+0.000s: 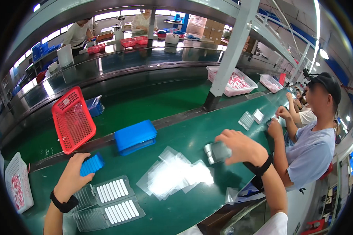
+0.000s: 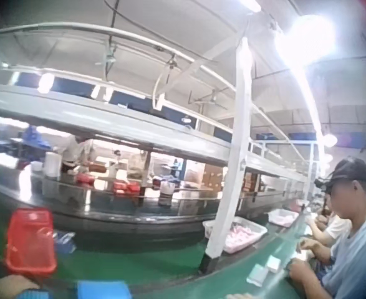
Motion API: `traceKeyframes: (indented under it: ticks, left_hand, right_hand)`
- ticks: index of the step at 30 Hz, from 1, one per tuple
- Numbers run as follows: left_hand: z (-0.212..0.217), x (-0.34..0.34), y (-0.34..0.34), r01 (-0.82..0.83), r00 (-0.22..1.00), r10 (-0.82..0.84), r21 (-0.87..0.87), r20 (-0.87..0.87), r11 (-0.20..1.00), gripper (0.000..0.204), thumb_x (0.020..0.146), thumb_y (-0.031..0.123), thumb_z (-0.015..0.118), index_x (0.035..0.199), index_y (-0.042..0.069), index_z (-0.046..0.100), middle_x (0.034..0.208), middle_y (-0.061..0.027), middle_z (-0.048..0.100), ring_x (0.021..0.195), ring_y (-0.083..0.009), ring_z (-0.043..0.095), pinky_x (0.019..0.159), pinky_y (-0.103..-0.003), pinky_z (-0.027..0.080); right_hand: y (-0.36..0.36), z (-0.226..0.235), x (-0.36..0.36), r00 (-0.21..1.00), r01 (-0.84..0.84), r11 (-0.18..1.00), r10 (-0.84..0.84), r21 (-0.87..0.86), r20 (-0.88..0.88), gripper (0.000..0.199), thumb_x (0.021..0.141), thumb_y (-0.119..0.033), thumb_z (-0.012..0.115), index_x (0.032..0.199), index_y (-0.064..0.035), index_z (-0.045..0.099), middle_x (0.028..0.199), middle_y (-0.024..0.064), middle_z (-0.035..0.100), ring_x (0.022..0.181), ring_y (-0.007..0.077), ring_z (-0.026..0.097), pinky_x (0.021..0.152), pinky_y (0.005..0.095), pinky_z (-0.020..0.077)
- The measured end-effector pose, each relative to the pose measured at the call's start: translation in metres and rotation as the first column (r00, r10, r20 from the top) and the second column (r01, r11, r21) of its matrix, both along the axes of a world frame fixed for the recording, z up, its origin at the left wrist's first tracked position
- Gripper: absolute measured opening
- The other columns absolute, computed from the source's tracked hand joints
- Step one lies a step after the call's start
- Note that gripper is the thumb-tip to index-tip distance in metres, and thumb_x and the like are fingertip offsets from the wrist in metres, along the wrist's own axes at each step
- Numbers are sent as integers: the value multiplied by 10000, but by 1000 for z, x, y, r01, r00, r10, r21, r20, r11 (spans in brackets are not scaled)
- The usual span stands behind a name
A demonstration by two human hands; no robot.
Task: The person is seen assembling small pink and blue components into clear plastic trays at a factory workbench.
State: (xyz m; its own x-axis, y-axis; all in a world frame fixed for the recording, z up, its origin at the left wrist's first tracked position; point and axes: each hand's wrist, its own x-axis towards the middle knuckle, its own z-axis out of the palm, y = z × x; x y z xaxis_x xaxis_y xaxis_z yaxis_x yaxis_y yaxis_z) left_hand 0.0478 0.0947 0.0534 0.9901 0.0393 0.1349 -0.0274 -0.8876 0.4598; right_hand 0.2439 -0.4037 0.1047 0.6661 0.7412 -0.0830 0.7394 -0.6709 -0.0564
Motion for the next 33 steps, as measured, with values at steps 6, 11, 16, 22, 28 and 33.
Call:
traceKeyframes:
  ticks: [6,11,16,22,28,33]
  left_hand:
    - [22,-16,-54,94,994,-90,-54,64,994,581,746,100,788,1277,13,568,1345,-213,533,1252,-398,524,1070,-435,423]
    - [45,-57,-88,204,979,-204,43,14,978,485,772,126,798,1218,37,629,1321,-186,569,1248,-374,545,1071,-435,439]
    - [56,-51,-101,338,940,-339,-30,-31,941,463,821,123,738,1265,45,630,1349,-172,569,1271,-353,523,1093,-455,408]
    - [64,-34,-118,379,924,-375,-60,76,923,378,781,119,817,1126,39,685,1189,-137,669,1134,-322,635,984,-413,516]
    - [55,-38,-99,190,980,-153,-377,127,906,320,828,22,768,1135,-15,683,1082,-158,729,939,-225,732,852,-327,578]
    - [36,-23,-101,-77,985,173,-846,18,528,354,886,10,750,1210,-59,623,1086,-121,711,1011,-162,688,913,-321,576]
  right_hand:
    - [-29,-36,19,976,171,983,-162,-59,145,679,619,-80,806,1254,-54,568,1243,117,579,1208,325,541,1002,422,450]
    - [15,-14,-2,989,41,986,-63,159,136,521,751,-45,708,1254,-43,573,1249,136,617,1125,339,605,936,418,503]
    - [77,-9,-28,997,-76,949,64,307,50,322,872,-164,713,1154,-31,634,1154,127,668,1046,322,649,859,409,547]
    - [190,-19,-9,943,-258,749,56,610,329,361,908,-234,709,1221,-61,660,1302,166,620,1239,383,551,996,456,482]
    - [218,-45,9,904,-306,860,128,408,407,304,923,-283,693,1178,-124,739,1409,189,569,1366,454,429,1099,528,382]
    - [203,-17,-42,937,-338,673,305,657,170,251,865,-214,758,1100,-126,758,1352,188,602,1292,426,518,1062,502,444]
